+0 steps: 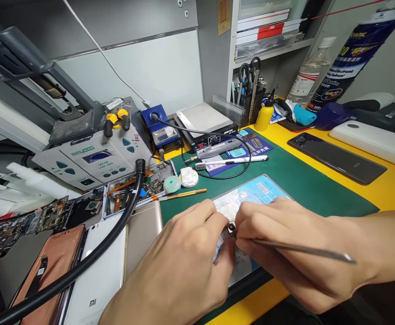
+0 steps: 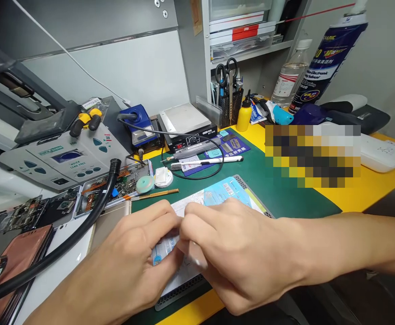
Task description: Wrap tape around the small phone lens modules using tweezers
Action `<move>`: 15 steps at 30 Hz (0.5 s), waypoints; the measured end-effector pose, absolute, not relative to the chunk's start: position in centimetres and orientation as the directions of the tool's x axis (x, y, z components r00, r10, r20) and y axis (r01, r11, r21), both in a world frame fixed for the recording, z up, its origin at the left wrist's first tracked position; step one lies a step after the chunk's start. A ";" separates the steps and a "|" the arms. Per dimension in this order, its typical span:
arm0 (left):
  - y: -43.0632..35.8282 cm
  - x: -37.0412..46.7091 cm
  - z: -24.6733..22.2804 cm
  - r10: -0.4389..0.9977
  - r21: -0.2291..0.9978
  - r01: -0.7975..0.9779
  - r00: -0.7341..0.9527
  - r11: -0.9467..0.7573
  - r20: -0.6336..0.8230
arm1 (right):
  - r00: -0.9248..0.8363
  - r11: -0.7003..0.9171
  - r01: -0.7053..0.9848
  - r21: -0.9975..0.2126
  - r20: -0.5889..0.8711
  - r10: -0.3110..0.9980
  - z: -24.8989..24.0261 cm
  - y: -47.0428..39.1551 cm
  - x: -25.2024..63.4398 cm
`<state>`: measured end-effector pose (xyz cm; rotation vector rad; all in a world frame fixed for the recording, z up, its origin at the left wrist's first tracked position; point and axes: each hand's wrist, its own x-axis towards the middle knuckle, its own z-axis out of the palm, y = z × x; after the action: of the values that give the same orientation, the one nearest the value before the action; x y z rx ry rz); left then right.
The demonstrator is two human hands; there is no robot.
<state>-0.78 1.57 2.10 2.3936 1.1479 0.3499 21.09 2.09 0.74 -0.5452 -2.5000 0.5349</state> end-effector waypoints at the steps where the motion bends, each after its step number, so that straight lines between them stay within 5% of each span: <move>1: 1.5 -0.8 2.1 0.783 0.508 0.666 0.621 -0.546 0.029 | -0.789 0.857 0.276 -0.435 0.406 0.461 0.4 2.0 21.2; 8: 1.6 -0.8 2.1 0.785 0.525 0.668 0.620 -0.527 0.001 | -0.784 0.931 0.292 -0.221 0.501 0.365 -1.7 1.0 22.5; 15: 1.7 -1.0 1.8 0.776 0.523 0.654 0.630 -0.547 0.024 | -0.726 0.806 0.271 -0.527 0.438 0.530 0.1 1.6 22.3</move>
<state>-1.01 1.73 1.80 2.3805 1.1242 0.3489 22.31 1.56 0.08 -0.5898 -2.4004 0.5821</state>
